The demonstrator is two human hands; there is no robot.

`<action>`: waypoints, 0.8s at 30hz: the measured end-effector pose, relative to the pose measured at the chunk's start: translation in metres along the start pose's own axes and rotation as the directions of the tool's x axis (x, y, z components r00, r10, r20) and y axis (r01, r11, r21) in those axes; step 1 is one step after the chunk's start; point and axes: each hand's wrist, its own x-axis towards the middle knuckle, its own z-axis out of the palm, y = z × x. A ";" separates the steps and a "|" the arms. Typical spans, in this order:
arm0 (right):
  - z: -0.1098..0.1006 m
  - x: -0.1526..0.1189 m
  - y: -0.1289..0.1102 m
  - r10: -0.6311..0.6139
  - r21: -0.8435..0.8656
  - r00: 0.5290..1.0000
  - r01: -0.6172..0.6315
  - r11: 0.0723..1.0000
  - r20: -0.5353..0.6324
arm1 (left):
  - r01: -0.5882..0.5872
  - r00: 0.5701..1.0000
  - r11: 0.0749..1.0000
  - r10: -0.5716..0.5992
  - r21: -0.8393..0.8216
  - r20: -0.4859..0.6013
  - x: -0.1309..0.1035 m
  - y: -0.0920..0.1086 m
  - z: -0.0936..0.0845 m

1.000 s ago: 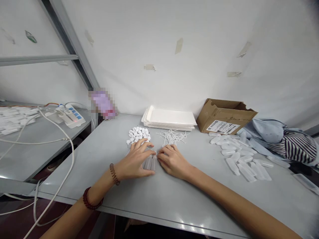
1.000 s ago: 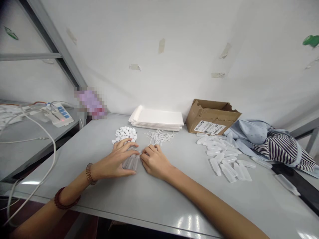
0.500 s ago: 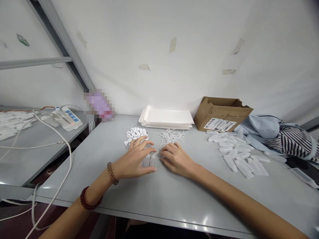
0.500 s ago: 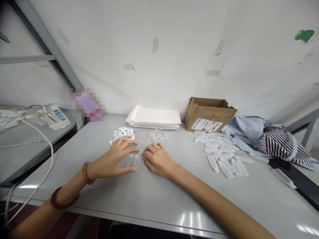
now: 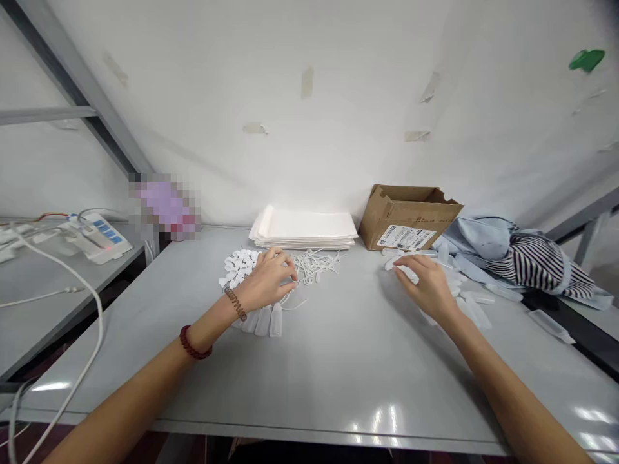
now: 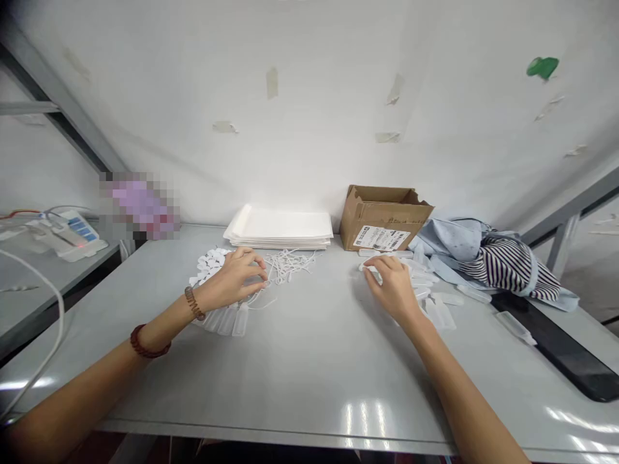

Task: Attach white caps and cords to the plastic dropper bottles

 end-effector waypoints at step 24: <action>0.022 0.004 0.024 -0.036 -0.272 0.967 0.106 0.956 0.251 | 0.334 0.829 0.737 -0.527 -0.587 -0.190 -0.007 0.011 -0.024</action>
